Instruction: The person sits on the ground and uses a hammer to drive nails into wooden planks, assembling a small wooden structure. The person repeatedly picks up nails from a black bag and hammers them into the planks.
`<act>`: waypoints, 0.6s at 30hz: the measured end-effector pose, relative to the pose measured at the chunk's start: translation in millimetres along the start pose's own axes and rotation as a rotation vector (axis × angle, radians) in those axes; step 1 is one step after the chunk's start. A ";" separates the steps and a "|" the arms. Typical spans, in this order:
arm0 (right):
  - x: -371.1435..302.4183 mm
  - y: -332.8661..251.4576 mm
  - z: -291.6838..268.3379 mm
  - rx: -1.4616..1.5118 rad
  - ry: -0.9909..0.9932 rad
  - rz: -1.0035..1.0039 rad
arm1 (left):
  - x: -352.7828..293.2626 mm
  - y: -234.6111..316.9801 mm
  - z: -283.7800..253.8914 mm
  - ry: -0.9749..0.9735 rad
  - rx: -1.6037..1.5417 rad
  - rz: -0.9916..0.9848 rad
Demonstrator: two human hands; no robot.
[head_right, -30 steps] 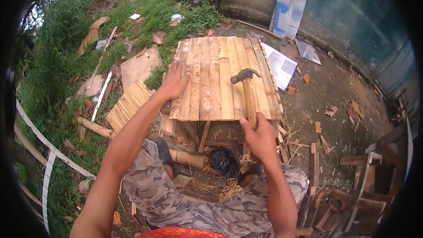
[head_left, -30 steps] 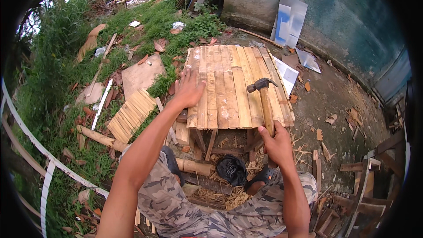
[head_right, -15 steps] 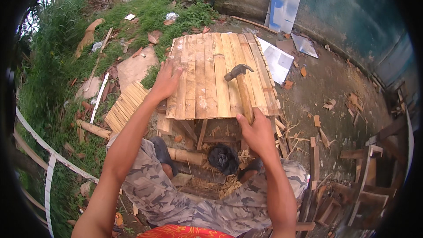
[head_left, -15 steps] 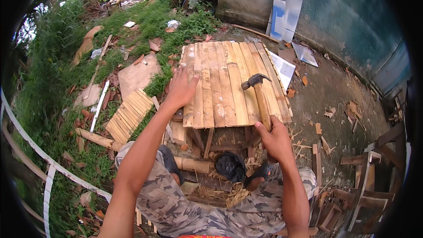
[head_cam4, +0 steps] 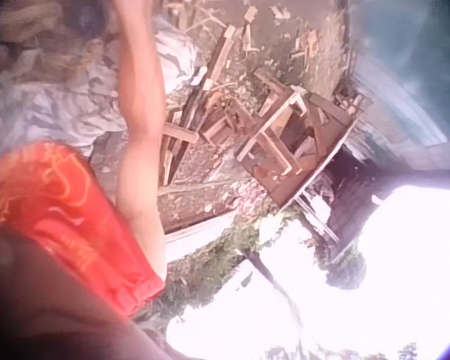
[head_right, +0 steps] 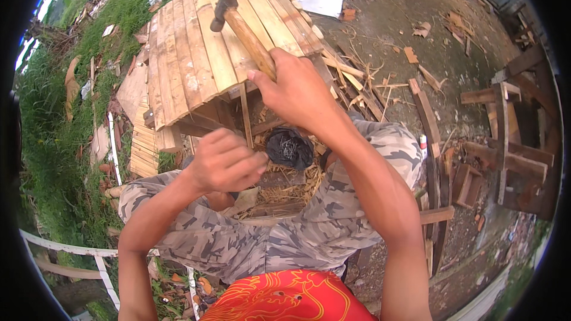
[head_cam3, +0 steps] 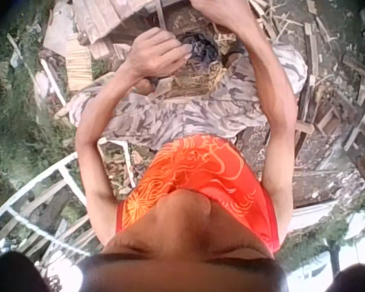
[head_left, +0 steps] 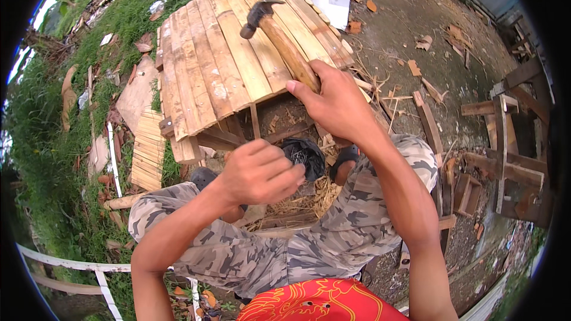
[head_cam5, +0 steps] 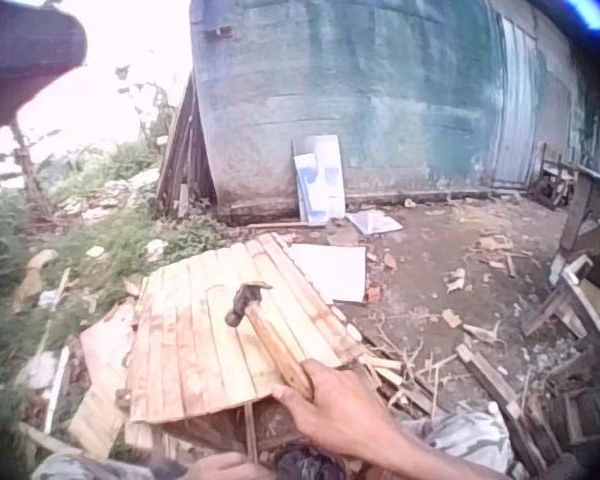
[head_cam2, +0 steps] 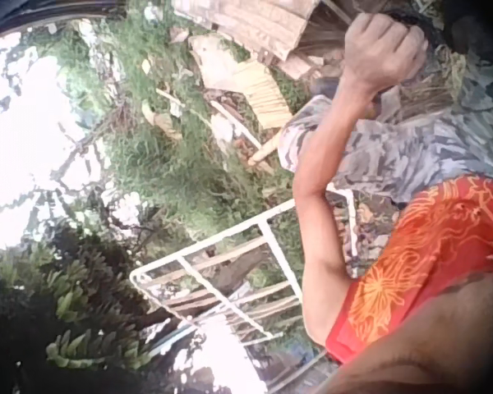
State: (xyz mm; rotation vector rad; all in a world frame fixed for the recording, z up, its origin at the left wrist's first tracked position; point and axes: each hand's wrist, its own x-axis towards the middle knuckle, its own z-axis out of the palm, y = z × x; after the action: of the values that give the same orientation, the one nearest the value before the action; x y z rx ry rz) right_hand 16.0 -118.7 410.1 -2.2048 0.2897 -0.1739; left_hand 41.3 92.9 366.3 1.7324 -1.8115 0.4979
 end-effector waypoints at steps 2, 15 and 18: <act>0.0 1.1 -2.5 -0.004 0.003 0.017 | -23.7 10.5 36.2 -0.216 -0.121 0.019; 6.5 7.4 -12.6 0.009 0.023 0.084 | -145.4 -23.0 246.6 -0.778 -0.285 -1.195; 9.4 9.1 -11.0 -0.009 0.058 0.046 | -151.1 -8.5 289.7 -0.731 -0.331 -1.406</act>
State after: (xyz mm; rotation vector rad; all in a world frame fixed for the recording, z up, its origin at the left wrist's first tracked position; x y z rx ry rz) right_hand 21.3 -134.9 409.7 -2.2029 0.3738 -0.2116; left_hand 4.9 27.1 48.2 2.5079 -0.5115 -1.0267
